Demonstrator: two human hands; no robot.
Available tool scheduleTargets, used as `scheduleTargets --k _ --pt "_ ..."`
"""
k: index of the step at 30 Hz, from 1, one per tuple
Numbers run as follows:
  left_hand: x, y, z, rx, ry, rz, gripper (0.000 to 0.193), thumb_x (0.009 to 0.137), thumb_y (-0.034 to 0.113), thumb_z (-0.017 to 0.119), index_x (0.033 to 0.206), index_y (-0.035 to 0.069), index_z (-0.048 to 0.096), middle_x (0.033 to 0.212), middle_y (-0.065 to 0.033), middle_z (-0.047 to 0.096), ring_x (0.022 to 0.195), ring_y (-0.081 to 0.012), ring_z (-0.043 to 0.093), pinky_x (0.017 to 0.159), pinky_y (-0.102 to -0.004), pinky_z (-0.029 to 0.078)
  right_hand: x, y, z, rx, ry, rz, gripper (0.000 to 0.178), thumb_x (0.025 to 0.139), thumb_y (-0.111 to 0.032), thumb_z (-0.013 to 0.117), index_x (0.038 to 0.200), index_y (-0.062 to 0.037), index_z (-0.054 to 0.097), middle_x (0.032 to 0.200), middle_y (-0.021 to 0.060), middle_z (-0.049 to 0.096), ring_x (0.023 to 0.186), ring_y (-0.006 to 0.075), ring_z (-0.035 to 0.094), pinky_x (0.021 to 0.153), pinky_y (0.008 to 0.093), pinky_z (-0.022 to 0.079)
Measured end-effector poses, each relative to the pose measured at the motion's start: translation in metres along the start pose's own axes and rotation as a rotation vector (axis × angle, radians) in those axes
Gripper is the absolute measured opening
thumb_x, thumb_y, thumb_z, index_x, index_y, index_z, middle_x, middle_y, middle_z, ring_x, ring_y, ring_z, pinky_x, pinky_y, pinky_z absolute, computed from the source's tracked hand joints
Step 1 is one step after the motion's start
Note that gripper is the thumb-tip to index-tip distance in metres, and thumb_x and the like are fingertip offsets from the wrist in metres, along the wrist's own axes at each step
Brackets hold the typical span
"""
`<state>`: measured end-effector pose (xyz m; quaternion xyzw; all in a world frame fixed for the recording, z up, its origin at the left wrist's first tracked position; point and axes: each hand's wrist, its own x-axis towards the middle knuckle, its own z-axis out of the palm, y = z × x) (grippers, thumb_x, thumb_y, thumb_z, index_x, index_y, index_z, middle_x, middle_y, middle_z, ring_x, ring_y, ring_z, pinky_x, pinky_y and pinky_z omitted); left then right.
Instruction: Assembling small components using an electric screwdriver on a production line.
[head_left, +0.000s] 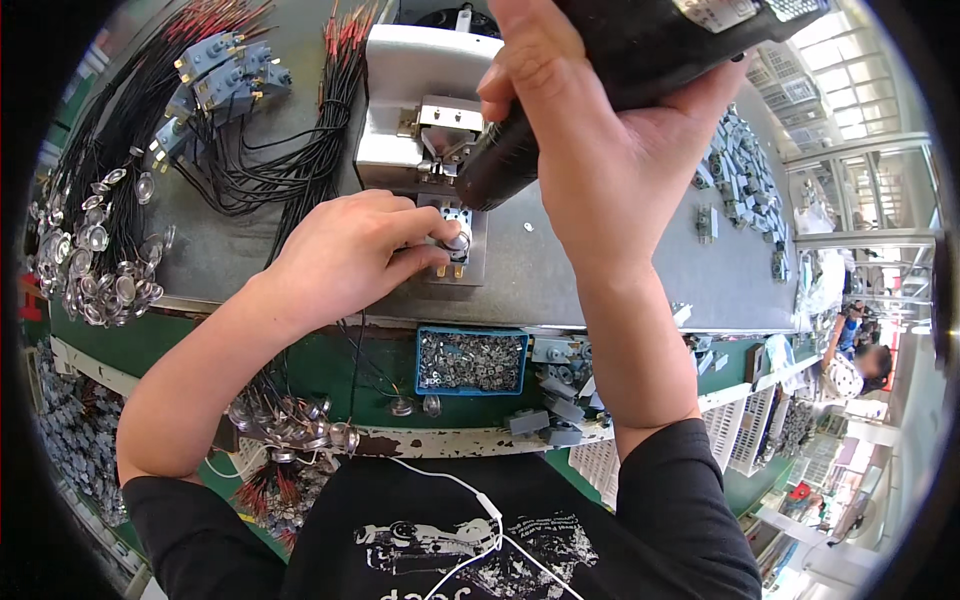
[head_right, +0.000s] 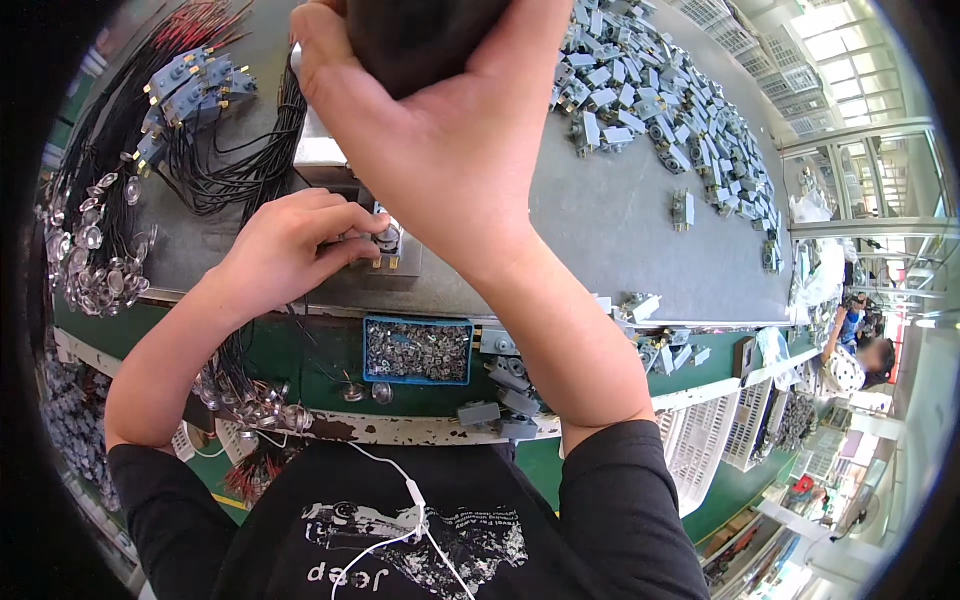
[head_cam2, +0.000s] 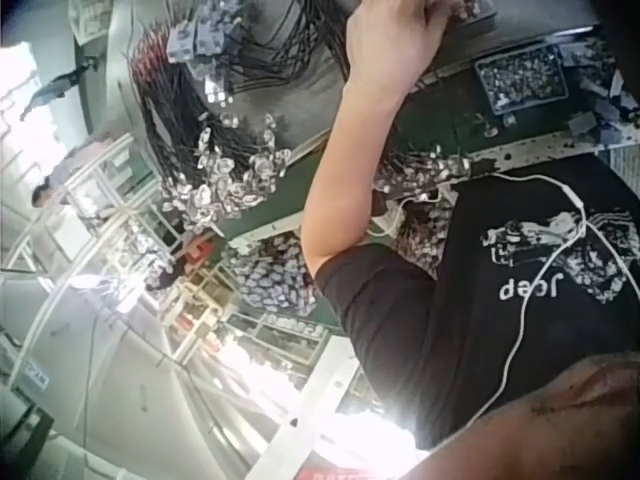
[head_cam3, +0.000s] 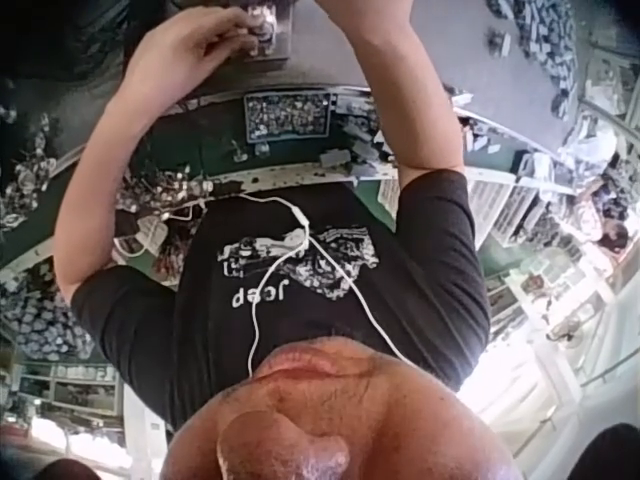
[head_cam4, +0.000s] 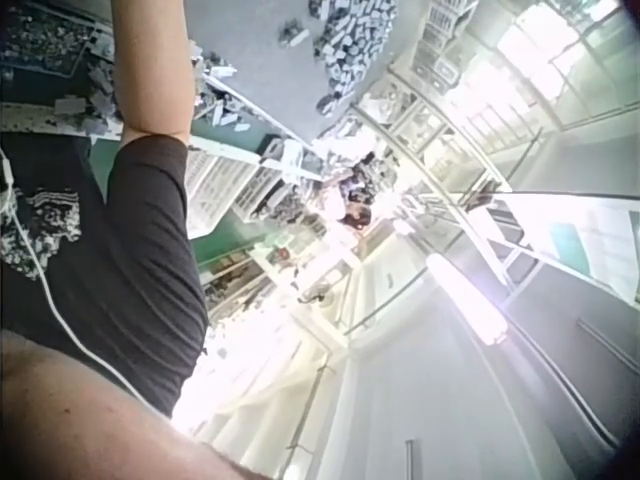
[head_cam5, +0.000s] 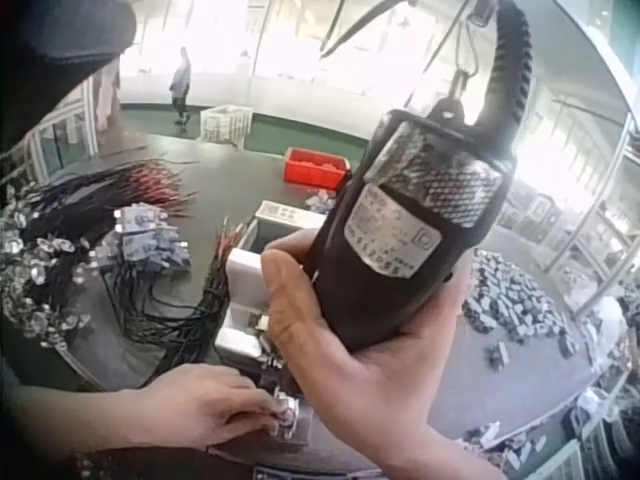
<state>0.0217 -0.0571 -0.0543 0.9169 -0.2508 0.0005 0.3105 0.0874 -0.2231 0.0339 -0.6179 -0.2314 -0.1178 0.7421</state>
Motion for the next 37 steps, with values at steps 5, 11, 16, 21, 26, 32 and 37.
scheduleTargets --k 5,11,16,21,26,32,37 --pt "0.0 -0.001 0.002 -0.01 0.01 0.013 0.02 0.093 0.028 0.072 0.109 0.017 0.071 0.085 -0.005 0.069 0.086 -0.0279 0.069 0.074 -0.0418 0.057 -0.002 0.02 0.001 0.069 -0.042 -0.146 0.053 0.087 0.012 0.075 0.124 0.0008 0.04 0.097 0.0121 0.069 0.079 0.0123 0.067 0.063 0.0246 0.055" --pt "0.0 -0.001 0.002 -0.016 0.012 0.018 0.019 0.093 0.027 0.072 0.109 0.016 0.071 0.087 -0.0066 0.069 0.086 -0.0289 0.069 0.074 -0.0425 0.056 -0.004 0.028 0.001 0.132 -0.099 -0.24 0.049 0.087 0.013 0.074 0.122 0.0017 0.041 0.097 0.0117 0.068 0.077 0.0127 0.067 0.063 0.0251 0.056" --pt "0.0 -0.004 0.005 -0.065 0.04 0.03 0.018 0.093 0.025 0.071 0.108 0.015 0.07 0.088 -0.0061 0.068 0.088 -0.0289 0.069 0.075 -0.0424 0.056 -0.007 0.021 -0.002 0.031 -0.123 -0.127 0.042 0.087 0.014 0.073 0.118 0.0041 0.047 0.094 0.0111 0.069 0.078 0.0129 0.068 0.063 0.025 0.056" --pt "0.004 -0.001 0.004 -0.059 0.036 0.047 0.017 0.094 0.024 0.07 0.108 0.014 0.069 0.089 -0.0058 0.068 0.089 -0.0289 0.069 0.074 -0.0428 0.056 -0.009 0.019 -0.004 0.059 -0.082 -0.116 0.035 0.085 0.014 0.075 0.113 0.0048 0.056 0.089 0.01 0.069 0.072 0.0123 0.067 0.06 0.0245 0.055" --pt "-0.003 -0.004 0.011 -0.051 0.08 0.061 0.018 0.094 0.024 0.07 0.109 0.015 0.069 0.086 -0.0065 0.068 0.086 -0.0294 0.069 0.072 -0.0431 0.056 -0.013 0.017 -0.002 0.013 -0.132 -0.047 0.032 0.085 0.013 0.075 0.112 0.0055 0.059 0.09 0.0107 0.07 0.07 0.0128 0.067 0.059 0.024 0.054" --pt "-0.008 -0.008 0.018 -0.051 0.131 0.08 0.019 0.093 0.023 0.072 0.11 0.015 0.068 0.085 -0.0067 0.068 0.083 -0.0295 0.069 0.07 -0.0429 0.056 -0.021 0.006 0.006 0.128 -0.177 0.011 0.03 0.086 0.012 0.076 0.111 0.0057 0.061 0.089 0.0108 0.07 0.07 0.0121 0.068 0.058 0.0228 0.053" --pt "-0.001 0.002 0.006 -0.04 0.082 0.06 0.027 0.084 0.015 0.08 0.109 0.008 0.071 0.087 -0.0088 0.068 0.082 -0.0272 0.068 0.073 -0.0391 0.055 0.006 -0.015 0.021 -0.081 -0.192 -0.024 0.034 0.085 0.009 0.078 0.115 0.004 0.063 0.093 0.0136 0.071 0.07 0.0137 0.069 0.059 0.0245 0.056"
